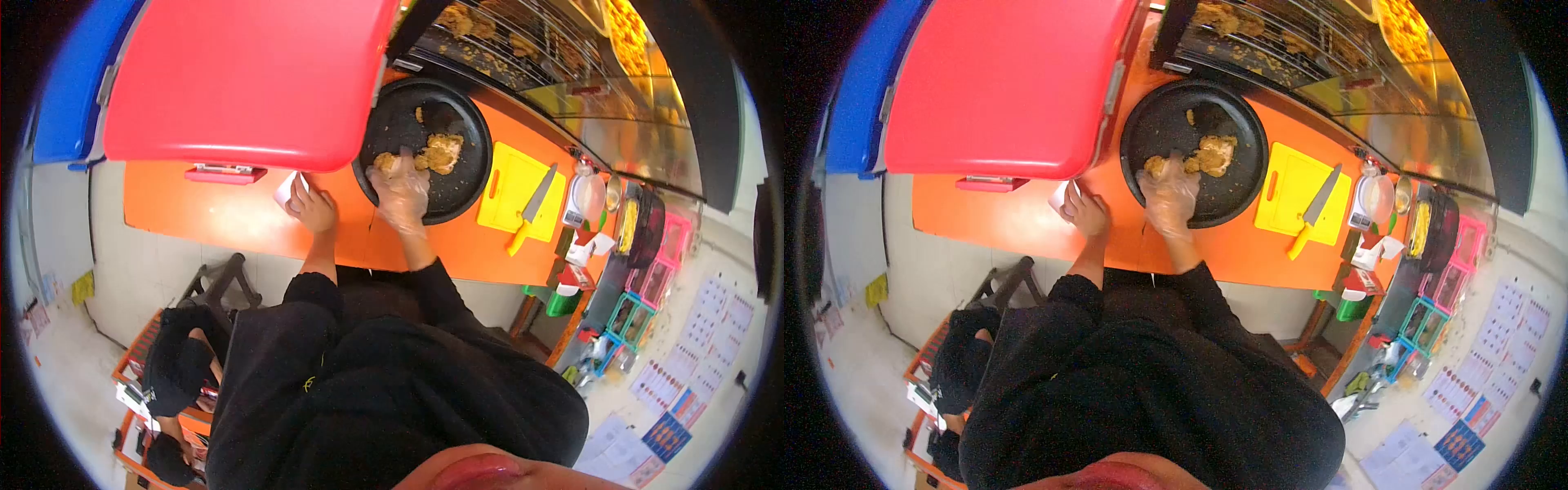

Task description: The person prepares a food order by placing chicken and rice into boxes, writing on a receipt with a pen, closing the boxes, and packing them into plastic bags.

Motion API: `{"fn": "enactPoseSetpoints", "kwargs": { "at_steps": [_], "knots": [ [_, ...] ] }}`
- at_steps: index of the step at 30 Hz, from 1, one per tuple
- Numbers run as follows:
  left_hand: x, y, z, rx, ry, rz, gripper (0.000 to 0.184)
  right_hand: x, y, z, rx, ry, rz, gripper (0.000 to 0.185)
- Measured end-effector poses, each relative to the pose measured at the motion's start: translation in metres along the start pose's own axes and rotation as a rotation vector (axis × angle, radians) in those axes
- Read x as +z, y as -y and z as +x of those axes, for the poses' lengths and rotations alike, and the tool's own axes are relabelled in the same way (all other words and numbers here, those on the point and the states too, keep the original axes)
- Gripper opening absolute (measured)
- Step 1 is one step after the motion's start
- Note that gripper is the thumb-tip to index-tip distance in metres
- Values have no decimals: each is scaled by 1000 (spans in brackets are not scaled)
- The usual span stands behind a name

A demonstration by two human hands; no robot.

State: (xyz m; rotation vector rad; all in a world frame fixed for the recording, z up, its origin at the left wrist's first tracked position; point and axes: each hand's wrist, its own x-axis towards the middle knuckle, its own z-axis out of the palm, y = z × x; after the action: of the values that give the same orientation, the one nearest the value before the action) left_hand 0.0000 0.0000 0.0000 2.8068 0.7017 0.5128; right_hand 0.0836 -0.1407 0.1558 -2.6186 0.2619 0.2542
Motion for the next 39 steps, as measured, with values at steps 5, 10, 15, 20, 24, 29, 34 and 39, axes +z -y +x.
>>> {"fn": "enactPoseSetpoints", "kwargs": {
  "at_steps": [5,10,15,20,24,29,34,39],
  "knots": [
    [-10,-5,-4,-3,67,39,39,18,-24,9,-227,-188,-50,43],
    [-24,-26,-3,-32,55,58,46,12,-80,15,-253,-131,-33,36],
    [-96,-63,19,124,204,35,54,-93,-159,-30,176,189,1458,46],
    [-35,-25,-10,383,-81,148,52,-266,-375,-61,39,-384,1272,48],
    [-54,-45,-24,212,-49,251,46,-386,-518,-53,269,-432,1001,44],
    [-34,-39,-108,-119,-120,234,42,-407,-674,2,359,-142,153,48],
    [-94,-93,-217,-340,118,178,43,-384,-685,2,373,-250,-349,28],
    [-109,-59,-309,-341,35,301,34,-358,-536,-25,31,-746,-163,21]
  ]
}}
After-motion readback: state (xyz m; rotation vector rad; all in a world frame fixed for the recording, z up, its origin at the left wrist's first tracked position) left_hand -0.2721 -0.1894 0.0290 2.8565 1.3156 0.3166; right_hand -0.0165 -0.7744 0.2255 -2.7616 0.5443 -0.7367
